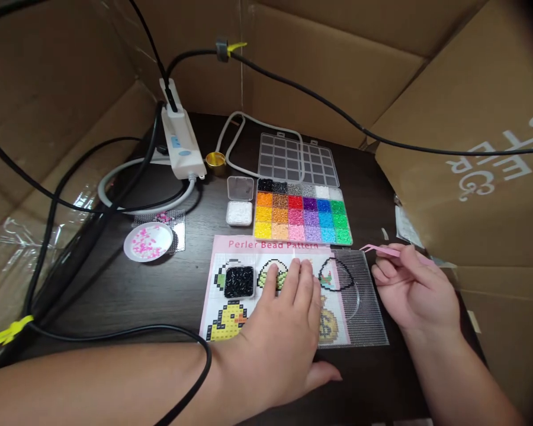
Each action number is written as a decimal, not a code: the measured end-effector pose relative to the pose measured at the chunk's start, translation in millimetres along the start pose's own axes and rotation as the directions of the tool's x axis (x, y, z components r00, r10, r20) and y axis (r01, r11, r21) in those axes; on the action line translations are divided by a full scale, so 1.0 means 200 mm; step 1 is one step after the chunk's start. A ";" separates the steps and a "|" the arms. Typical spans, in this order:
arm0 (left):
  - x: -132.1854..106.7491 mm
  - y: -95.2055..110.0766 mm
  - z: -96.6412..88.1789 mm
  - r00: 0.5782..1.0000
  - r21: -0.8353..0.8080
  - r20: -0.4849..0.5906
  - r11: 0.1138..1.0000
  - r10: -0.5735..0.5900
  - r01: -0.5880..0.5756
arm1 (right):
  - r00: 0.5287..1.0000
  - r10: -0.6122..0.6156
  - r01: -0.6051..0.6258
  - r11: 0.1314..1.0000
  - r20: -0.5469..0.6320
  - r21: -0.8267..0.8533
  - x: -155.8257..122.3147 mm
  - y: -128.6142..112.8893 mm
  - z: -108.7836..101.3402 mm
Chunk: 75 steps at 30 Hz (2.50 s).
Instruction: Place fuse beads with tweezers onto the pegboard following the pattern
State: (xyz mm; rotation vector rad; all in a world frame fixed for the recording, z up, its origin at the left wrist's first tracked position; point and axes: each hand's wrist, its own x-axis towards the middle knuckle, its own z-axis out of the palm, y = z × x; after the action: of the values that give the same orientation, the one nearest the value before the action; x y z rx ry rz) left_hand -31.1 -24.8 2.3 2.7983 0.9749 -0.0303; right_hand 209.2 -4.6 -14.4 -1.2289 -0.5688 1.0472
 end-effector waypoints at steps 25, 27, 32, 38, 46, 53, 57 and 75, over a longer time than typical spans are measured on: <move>-0.01 -0.02 0.06 0.998 0.010 -0.055 1.000 -0.005 0.005 | 0.988 -0.142 0.146 0.986 0.052 -0.084 0.00 -0.01 0.12; -0.01 -0.02 0.05 0.999 0.014 -0.049 1.000 0.002 -0.001 | 0.962 -0.249 0.267 0.944 0.111 -0.193 0.01 -0.05 0.17; -0.01 -0.02 0.03 1.000 0.017 -0.030 1.000 0.003 -0.003 | 0.790 -0.479 0.606 0.703 0.382 -0.373 0.08 -0.15 0.38; 0.01 -0.02 0.07 1.000 -0.006 -0.031 1.000 0.000 -0.001 | 0.780 -0.355 0.597 0.669 0.515 -0.443 0.15 -0.03 0.52; 0.01 -0.01 0.09 0.997 0.022 -0.076 1.000 -0.001 0.003 | 0.819 -0.250 0.508 0.733 0.516 -0.452 0.14 0.05 0.50; 0.01 -0.01 0.10 0.993 0.067 -0.113 0.998 0.017 -0.009 | 0.804 -0.243 0.517 0.736 0.543 -0.436 0.14 0.04 0.50; 0.00 -0.01 0.10 0.992 0.068 -0.123 0.998 0.022 -0.014 | 0.804 -0.239 0.515 0.739 0.544 -0.435 0.14 0.04 0.50; 0.01 0.01 0.09 0.996 0.028 -0.087 1.000 -0.009 0.011 | 0.809 -0.220 0.507 0.729 0.545 -0.459 0.13 0.05 0.50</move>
State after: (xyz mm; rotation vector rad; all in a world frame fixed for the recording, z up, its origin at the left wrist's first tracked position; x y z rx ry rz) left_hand -28.7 -28.1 -14.3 2.8417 1.0159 0.0771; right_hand 134.5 64.8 0.0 -1.3078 -1.5535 0.8205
